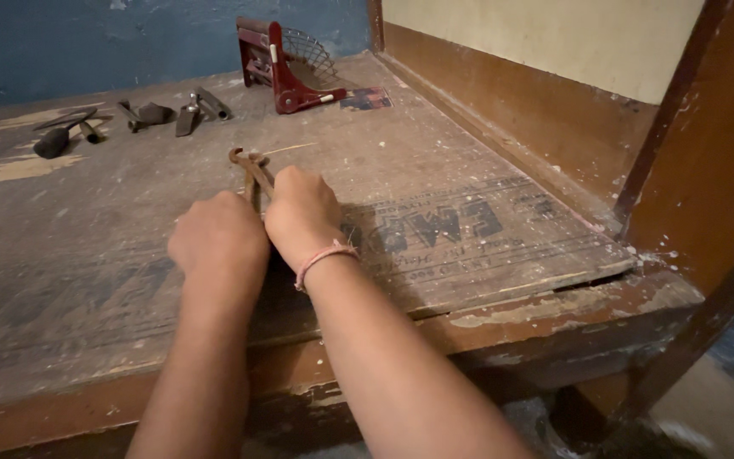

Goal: The person sharpens several metal tools by hand using a metal file on a wooden table. The person handles a metal rod, a red metal rack, and a small metal tool, filing each one and placing them on a nearby bed.

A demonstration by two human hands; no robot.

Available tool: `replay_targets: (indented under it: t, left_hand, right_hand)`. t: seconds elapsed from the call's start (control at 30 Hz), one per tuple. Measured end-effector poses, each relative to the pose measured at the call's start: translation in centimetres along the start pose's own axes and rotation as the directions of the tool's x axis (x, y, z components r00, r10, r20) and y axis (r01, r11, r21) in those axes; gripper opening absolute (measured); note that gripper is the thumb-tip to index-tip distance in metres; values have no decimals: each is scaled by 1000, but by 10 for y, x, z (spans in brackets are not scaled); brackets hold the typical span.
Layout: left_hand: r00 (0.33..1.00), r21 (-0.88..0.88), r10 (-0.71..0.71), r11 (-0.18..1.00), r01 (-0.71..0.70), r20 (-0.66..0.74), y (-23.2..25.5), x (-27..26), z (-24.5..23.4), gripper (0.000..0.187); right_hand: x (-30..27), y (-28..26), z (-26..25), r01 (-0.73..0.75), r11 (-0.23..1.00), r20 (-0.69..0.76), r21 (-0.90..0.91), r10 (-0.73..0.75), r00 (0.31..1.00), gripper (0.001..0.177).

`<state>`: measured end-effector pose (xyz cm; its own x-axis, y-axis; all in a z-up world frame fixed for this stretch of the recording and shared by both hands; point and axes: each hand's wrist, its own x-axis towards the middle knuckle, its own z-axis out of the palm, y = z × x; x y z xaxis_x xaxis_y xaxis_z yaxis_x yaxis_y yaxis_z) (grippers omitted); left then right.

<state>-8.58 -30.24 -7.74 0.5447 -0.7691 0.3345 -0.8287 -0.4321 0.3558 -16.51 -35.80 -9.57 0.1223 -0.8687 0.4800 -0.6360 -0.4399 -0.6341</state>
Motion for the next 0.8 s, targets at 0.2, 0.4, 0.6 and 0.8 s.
replay_targets:
  t: [0.2, 0.4, 0.6, 0.8]
  left_hand:
    - [997, 25, 40, 999, -42, 70, 1, -4, -8, 32]
    - [970, 126, 40, 989, -73, 241, -4, -7, -28, 37]
    - [909, 69, 74, 991, -112, 411, -14, 0, -41, 35]
    - [905, -34, 77, 997, -70, 418, -9, 7, -25, 28]
  right_hand:
    - [6, 8, 4, 37, 999, 7, -13, -37, 999, 19]
    - [21, 20, -13, 96, 986, 171, -135, -72, 983, 26]
    - [18, 9, -54, -87, 989, 466, -122, 134, 875, 34]
    - [7, -9, -49, -86, 984, 393, -156, 142, 908, 18]
